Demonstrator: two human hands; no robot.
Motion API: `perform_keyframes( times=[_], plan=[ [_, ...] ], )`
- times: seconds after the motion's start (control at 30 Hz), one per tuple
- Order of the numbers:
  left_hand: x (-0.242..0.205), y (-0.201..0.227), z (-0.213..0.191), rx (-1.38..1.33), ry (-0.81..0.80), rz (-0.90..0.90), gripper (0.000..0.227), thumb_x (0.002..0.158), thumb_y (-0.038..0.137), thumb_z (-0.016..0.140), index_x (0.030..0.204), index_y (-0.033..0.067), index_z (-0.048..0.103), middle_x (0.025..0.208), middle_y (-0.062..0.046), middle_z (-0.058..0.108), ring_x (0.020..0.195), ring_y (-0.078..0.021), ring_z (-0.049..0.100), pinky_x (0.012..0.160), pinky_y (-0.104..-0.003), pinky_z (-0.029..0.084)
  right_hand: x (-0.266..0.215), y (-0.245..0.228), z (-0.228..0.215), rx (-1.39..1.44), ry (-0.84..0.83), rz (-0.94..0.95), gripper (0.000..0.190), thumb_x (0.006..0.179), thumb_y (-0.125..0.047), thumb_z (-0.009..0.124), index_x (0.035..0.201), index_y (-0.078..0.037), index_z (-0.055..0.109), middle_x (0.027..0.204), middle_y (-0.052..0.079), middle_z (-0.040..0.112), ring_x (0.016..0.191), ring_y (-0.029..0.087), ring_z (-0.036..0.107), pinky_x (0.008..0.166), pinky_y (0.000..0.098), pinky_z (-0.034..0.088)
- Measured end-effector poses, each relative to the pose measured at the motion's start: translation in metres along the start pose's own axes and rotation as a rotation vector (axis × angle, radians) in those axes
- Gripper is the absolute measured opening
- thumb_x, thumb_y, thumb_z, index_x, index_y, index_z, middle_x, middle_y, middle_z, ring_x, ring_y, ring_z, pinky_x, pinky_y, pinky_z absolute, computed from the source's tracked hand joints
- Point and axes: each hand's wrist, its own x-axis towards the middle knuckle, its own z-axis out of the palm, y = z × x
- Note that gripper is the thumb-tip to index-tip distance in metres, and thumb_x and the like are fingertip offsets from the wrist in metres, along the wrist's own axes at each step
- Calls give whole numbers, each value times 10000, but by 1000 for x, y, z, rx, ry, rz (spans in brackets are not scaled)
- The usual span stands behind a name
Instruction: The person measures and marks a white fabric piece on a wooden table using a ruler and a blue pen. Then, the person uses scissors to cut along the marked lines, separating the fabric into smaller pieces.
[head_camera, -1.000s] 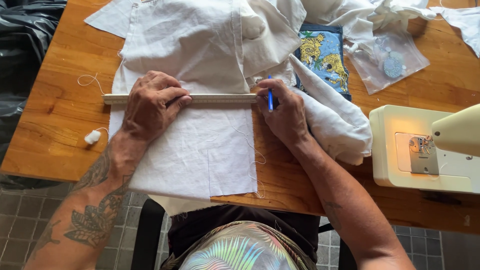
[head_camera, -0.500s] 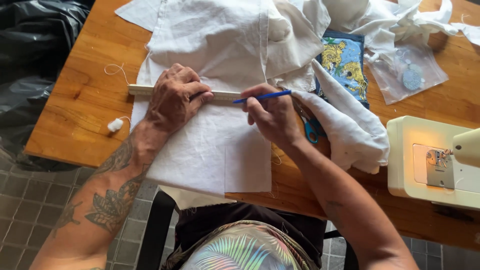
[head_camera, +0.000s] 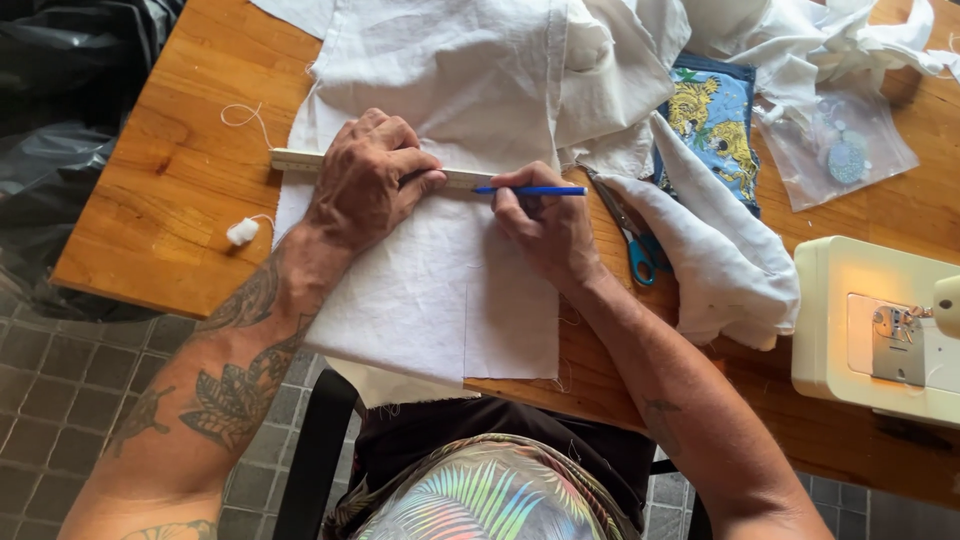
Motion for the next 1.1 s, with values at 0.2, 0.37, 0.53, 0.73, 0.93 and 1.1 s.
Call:
perform_keyframes(
  times=[0.2,0.37,0.53,0.73,0.93,1.1],
  plan=[
    [2,4,-4,-9,-13,-7,85,1009,249,963,990,233,882,1001,14,647,1077,-220,679,995,-412,560,1,-1,1,-35,3,-14,163,1077,-15,768,1210,18,855,689,117,770,592,154,750,579,291,605],
    [1,3,-4,-7,-21,-15,88,1006,249,967,992,232,882,1007,10,647,1086,-224,680,1000,-418,560,1,-1,1,-24,-10,-22,165,1073,-3,761,1211,27,847,689,110,766,585,157,743,596,292,607],
    [3,5,-6,-18,-26,-17,90,1019,260,965,992,224,886,998,6,646,1083,-225,679,1006,-420,566,0,-1,1,-42,-10,-37,158,1080,-3,756,1207,26,846,714,124,781,598,165,761,606,304,619],
    [2,2,-4,-12,-27,-13,90,1029,277,961,996,239,886,1004,18,644,1089,-213,680,1006,-417,567,0,-1,3,-24,6,-39,147,1065,6,761,1183,24,847,728,128,784,577,162,748,570,300,606],
    [4,6,-7,39,-19,-1,88,1021,262,958,987,239,881,996,20,646,1067,-213,690,962,-406,575,0,-11,6,149,97,-37,171,1048,60,708,1172,77,826,746,146,785,590,145,734,584,292,608],
    [-5,27,-25,206,-54,-23,141,993,295,958,928,237,847,938,-7,646,964,-245,696,857,-434,601,-8,-27,-18,246,223,-233,127,1085,27,690,1132,104,780,735,169,705,558,152,664,547,304,542]
  ],
)
